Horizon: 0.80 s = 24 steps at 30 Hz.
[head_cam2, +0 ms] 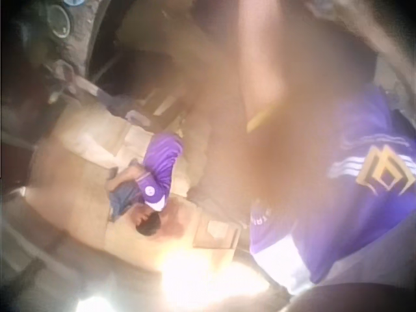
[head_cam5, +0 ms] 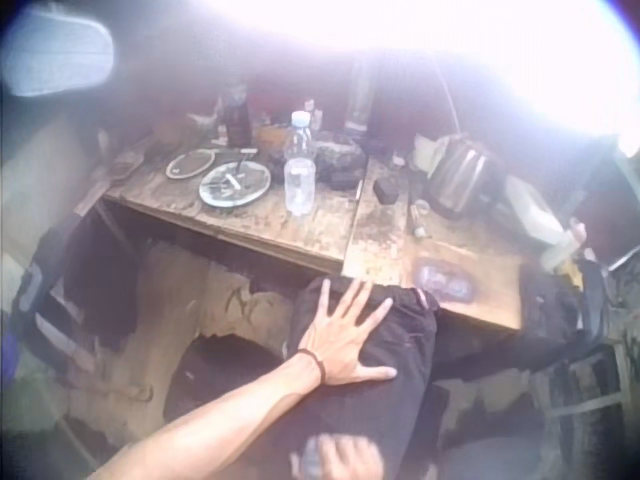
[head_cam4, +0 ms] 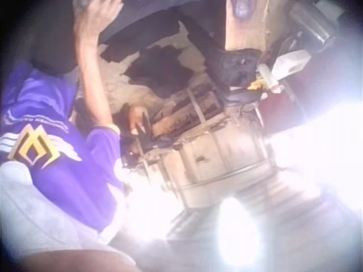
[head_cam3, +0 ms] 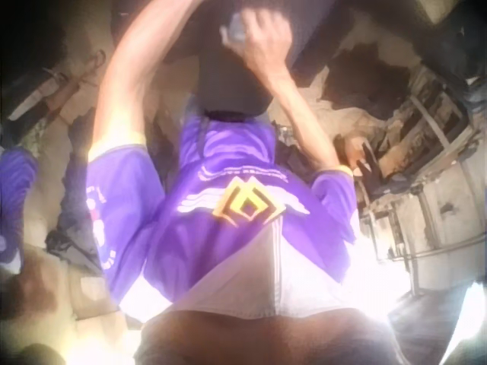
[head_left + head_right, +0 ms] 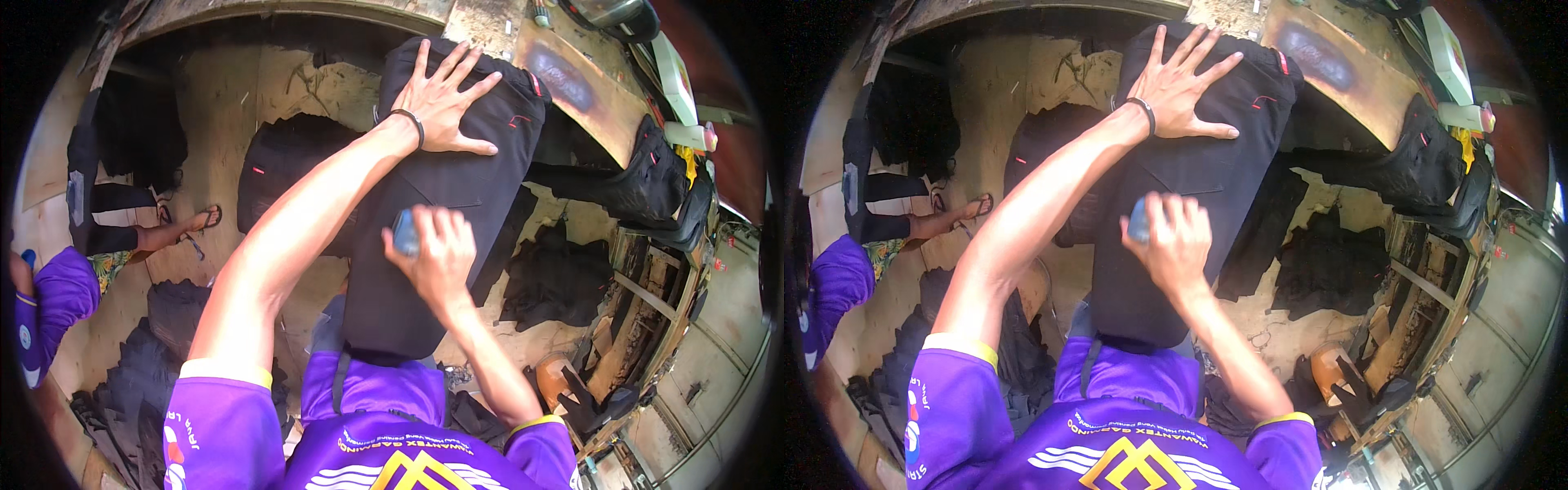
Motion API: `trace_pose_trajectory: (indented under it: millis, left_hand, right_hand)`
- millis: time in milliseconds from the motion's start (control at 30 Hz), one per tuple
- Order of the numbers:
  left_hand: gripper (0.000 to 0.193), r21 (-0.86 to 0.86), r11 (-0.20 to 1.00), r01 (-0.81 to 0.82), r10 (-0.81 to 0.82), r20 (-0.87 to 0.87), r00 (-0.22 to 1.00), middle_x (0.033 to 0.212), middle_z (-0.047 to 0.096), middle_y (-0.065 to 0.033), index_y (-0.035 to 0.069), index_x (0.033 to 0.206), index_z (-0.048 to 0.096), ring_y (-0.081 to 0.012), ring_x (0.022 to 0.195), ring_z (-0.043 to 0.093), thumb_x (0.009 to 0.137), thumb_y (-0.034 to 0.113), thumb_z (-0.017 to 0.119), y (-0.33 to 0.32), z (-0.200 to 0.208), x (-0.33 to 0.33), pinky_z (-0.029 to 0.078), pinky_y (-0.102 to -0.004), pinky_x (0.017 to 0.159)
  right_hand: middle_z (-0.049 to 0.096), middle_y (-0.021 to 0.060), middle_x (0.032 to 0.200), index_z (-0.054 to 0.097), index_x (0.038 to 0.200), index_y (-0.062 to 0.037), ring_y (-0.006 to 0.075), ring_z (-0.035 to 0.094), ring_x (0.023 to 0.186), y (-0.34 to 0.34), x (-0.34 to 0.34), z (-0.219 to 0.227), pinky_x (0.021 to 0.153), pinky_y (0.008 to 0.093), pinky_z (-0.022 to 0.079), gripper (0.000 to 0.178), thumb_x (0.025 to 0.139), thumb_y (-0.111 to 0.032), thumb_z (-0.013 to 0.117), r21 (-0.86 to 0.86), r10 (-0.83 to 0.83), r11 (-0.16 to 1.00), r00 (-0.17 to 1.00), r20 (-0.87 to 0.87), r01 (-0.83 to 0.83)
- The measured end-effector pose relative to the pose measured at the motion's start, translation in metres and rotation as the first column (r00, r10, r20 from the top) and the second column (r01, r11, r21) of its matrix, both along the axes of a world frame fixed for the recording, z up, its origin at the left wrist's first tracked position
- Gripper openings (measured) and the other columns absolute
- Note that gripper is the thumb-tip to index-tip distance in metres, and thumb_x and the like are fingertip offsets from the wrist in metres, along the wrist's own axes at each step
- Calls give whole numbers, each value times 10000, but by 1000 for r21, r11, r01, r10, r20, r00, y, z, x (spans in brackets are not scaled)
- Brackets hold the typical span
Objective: The person irons a pair of black trousers on a wooden board using a handheld iron. They repeatedly smooth the fabric, flip the garment, and adjust its position to cover different sections.
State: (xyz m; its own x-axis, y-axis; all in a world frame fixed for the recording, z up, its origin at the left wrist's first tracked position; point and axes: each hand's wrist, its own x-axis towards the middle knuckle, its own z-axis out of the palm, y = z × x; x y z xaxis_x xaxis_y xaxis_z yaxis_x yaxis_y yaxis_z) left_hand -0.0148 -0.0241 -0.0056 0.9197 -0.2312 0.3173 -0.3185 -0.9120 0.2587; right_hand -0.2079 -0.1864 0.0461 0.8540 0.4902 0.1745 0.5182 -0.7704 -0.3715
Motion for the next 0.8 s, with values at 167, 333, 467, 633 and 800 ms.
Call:
trace_pose_trajectory:
  millis: [167, 333, 467, 633, 800]
  left_hand:
    - [1104, 31, 999, -38, 39, -22, 999, 1802, 233, -173, 300, 1720, 348, -346, 1693, 122, 846, 937, 568, 2, 3, 10, -25, -796, 1273]
    - [1089, 21, 999, -38, 39, -53, 998, 1794, 257, -173, 292, 1720, 350, -349, 1690, 135, 857, 921, 566, 4, 2, 14, -20, -786, 1280]
    - [1071, 3, 1000, -22, 22, -103, 994, 1790, 269, -174, 290, 1721, 348, -351, 1689, 140, 872, 911, 554, 3, 1, 15, -19, -778, 1284]
    - [1038, -15, 1000, -20, 18, -94, 995, 1799, 253, -165, 296, 1721, 343, -342, 1692, 131, 896, 894, 542, 3, 0, 18, -40, -769, 1288]
    - [1014, -26, 1000, 12, -15, -95, 995, 1793, 270, -156, 300, 1718, 348, -329, 1690, 149, 912, 885, 536, 8, -7, 21, -29, -768, 1291]
  right_hand:
    - [666, 77, 941, 740, 1036, -90, 270, 647, 882, 2, -40, 26, 762, 414, 515, 466, 720, -363, 945, 47, 219, 976, 956, -197, -213]
    - [631, 121, 948, 689, 1109, -72, 317, 612, 873, 41, 48, 18, 715, 454, 475, 450, 770, -290, 891, 80, 93, 992, 996, -1, -93]
    - [602, 86, 912, 725, 1035, -91, 284, 615, 867, 36, -10, 23, 759, 427, 492, 454, 734, -365, 926, 34, 158, 987, 987, 21, -159]
    - [593, 86, 906, 694, 1034, -102, 285, 596, 838, 42, 26, 29, 734, 429, 472, 468, 719, -359, 925, 15, 194, 981, 978, -72, -194]
    - [594, 87, 914, 690, 1021, -99, 290, 584, 851, 42, 11, -1, 741, 432, 465, 439, 727, -327, 922, -25, 121, 992, 993, -13, -121]
